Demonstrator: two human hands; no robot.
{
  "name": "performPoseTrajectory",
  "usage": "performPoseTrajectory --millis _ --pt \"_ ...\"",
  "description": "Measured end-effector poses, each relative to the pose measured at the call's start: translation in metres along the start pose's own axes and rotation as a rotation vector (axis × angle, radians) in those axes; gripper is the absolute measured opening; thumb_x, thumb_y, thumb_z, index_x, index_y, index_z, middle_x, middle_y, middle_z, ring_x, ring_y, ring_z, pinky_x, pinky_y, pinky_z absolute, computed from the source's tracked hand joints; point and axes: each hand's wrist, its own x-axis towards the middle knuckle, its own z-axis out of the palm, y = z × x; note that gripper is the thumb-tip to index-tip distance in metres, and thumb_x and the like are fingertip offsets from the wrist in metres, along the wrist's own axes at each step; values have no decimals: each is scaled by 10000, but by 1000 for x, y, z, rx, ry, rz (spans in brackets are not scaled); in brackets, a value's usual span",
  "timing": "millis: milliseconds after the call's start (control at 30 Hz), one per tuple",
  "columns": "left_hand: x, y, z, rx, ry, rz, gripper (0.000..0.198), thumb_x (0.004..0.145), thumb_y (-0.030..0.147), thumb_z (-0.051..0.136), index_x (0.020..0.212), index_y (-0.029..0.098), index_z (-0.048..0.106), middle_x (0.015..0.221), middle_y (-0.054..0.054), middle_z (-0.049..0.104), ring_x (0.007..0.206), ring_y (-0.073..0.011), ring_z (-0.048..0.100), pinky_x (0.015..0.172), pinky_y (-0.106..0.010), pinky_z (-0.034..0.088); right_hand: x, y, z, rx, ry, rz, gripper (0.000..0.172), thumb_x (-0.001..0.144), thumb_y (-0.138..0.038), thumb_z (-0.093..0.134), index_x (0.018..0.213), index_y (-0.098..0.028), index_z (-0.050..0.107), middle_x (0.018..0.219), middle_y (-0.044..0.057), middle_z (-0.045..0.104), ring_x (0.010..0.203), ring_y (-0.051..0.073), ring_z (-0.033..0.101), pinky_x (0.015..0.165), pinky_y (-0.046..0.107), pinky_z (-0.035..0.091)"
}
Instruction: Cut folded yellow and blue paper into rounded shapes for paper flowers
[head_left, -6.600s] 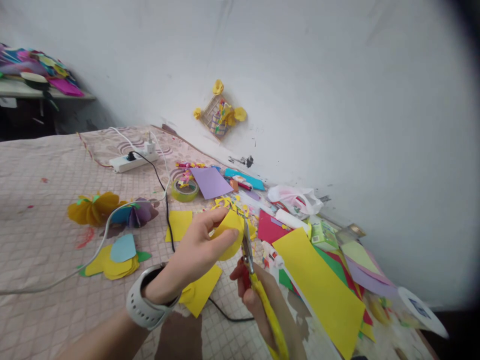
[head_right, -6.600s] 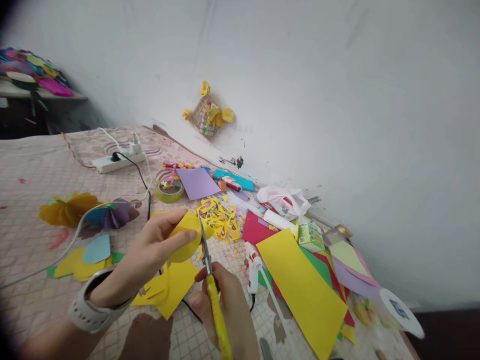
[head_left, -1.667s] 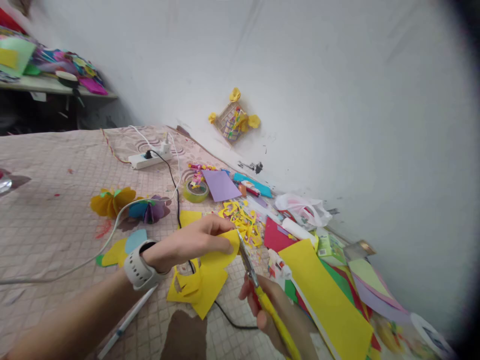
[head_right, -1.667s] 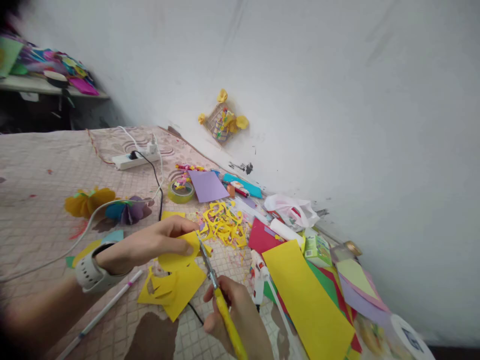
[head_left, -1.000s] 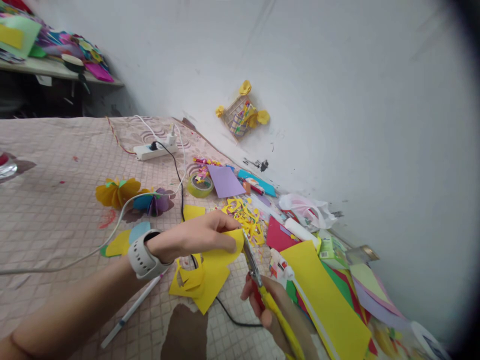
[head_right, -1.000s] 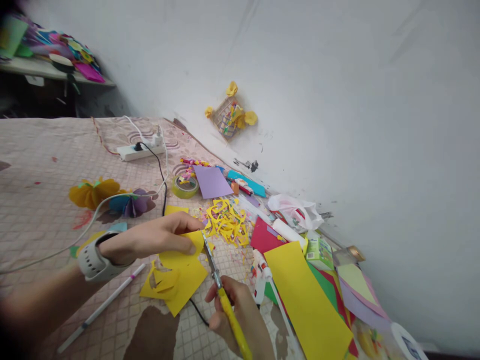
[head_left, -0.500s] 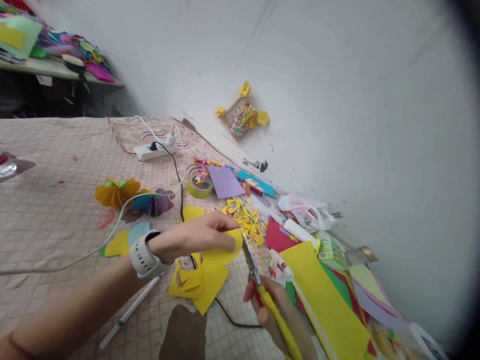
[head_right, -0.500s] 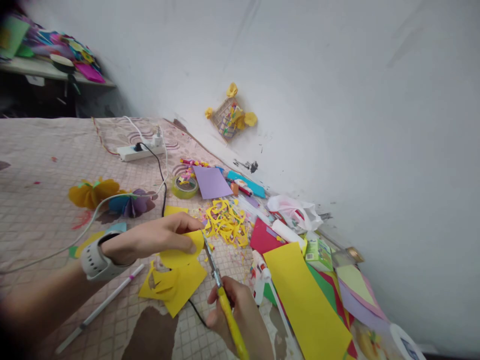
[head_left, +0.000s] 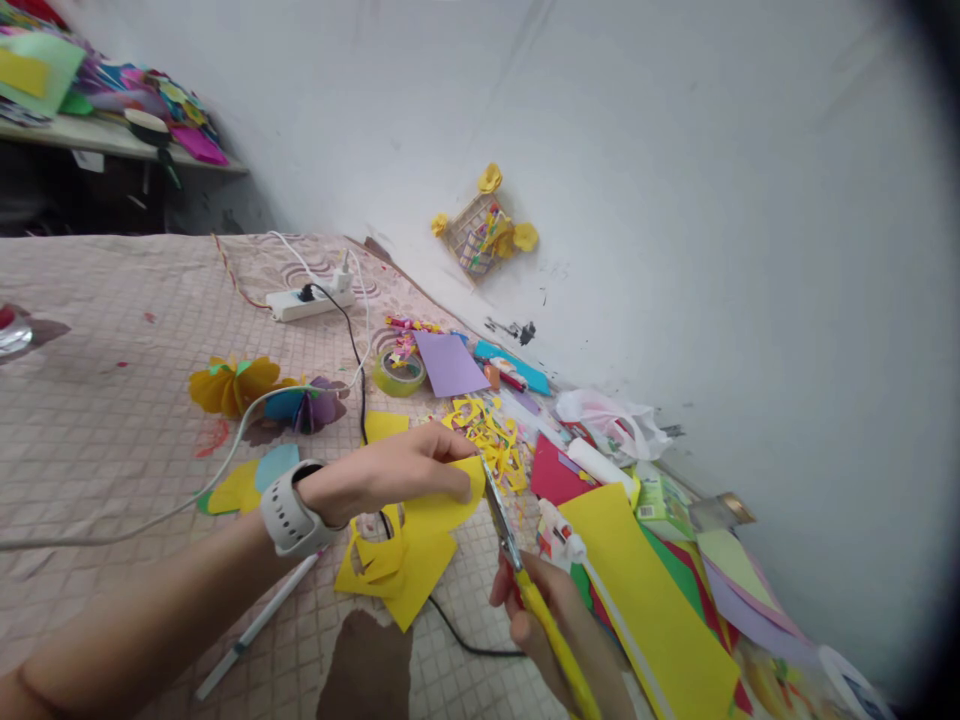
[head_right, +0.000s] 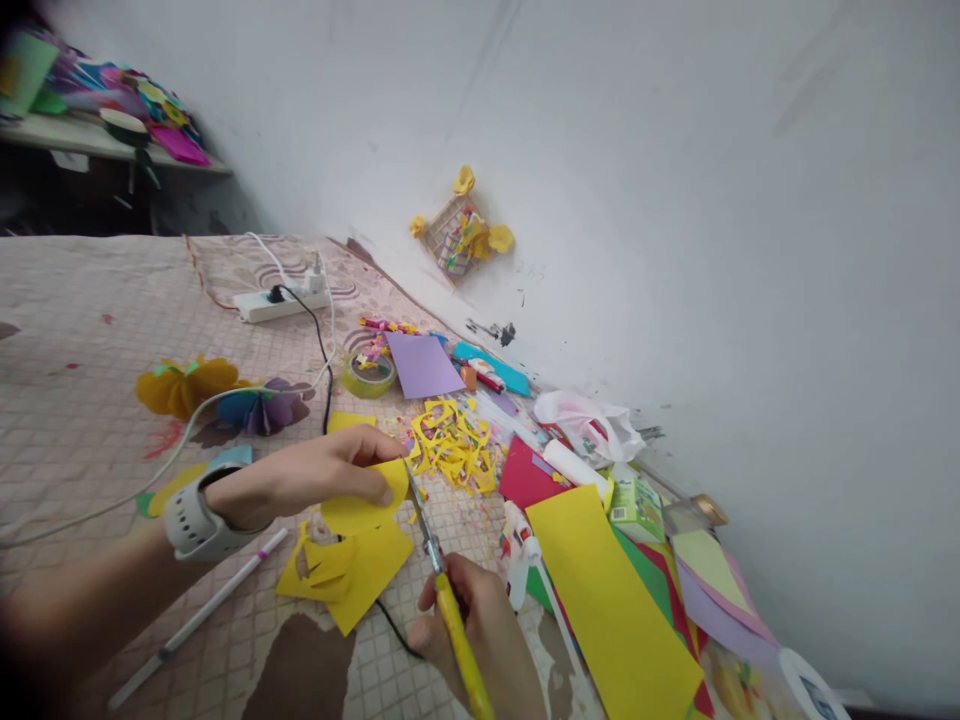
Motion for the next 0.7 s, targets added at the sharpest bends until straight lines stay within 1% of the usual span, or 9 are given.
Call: performPoseTrajectory --millis 167,267,367,500,700 --pt "0 -1 0 1 -17 -3 218 719 243 603 587 174 444 539 67 363 459 -62 322 418 -192 235 -2 0 -1 -54 18 -18 507 655 -723 634 716 -226 552 535 -50 391 482 121 297 449 246 229" --pt "1 -2 -1 7 -13 -3 203 721 240 596 596 172 452 542 69 357 457 -58 313 418 -190 229 -2 -3 -2 -90 17 -5 497 671 -713 617 714 -222 551 545 -43 409 489 123 315 449 243 248" --pt "1 -2 -1 6 -13 -7 186 715 236 596 606 170 461 551 67 363 463 -58 320 420 -183 236 -2 -7 -3 -112 4 9 517 665 -720 620 710 -210 550 565 -34 436 508 126 347 459 241 280" --pt "1 -2 -1 7 -22 -10 170 715 245 595 614 170 479 547 66 372 461 -62 323 414 -183 237 -2 -8 -5 -130 -7 5 563 656 -763 606 707 -206 548 563 -35 436 506 124 360 455 235 289" --pt "1 -4 -1 5 -14 -6 151 718 241 599 627 165 506 556 62 381 469 -65 324 419 -190 234 -3 -4 -6 -144 -13 -16 548 687 -748 603 705 -204 539 576 -26 466 514 129 399 459 234 303"
